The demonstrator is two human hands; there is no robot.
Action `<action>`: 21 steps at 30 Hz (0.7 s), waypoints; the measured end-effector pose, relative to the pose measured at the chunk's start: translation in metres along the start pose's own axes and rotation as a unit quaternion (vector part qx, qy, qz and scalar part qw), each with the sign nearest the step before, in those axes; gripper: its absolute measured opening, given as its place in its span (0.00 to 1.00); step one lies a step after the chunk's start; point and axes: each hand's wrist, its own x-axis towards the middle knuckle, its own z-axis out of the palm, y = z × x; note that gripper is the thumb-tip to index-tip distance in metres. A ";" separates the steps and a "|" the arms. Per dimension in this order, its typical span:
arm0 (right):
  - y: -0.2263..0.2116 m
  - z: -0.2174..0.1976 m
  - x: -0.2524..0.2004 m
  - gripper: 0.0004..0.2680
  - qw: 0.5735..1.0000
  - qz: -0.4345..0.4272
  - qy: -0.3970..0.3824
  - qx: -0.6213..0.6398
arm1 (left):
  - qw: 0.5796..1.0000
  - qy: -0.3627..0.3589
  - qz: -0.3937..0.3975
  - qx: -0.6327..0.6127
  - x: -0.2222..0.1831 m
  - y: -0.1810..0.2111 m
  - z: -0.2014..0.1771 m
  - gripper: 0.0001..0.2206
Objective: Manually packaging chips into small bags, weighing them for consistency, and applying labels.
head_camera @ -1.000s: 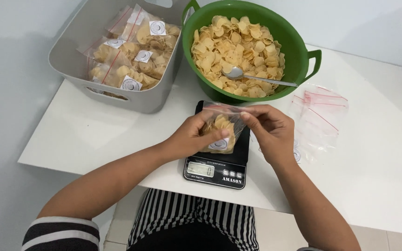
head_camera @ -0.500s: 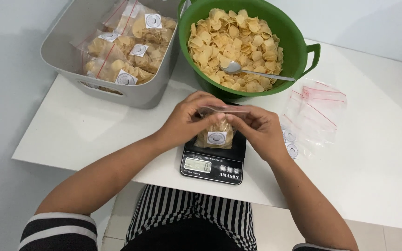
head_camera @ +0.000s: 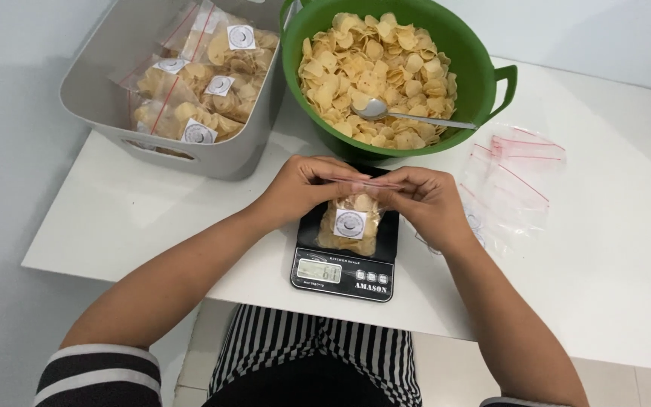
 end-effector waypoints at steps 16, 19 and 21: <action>0.007 -0.002 0.001 0.05 0.999 -0.015 0.035 -0.010 | 0.996 0.038 -0.048 -0.059 -0.003 0.011 0.001 0.10; 0.008 -0.003 0.000 0.05 0.999 -0.024 0.037 -0.027 | 0.996 0.054 -0.049 -0.051 -0.004 0.011 0.002 0.10; 0.012 -0.004 0.001 0.05 0.997 -0.039 0.041 -0.047 | 0.996 0.066 -0.039 -0.047 -0.006 0.016 0.005 0.10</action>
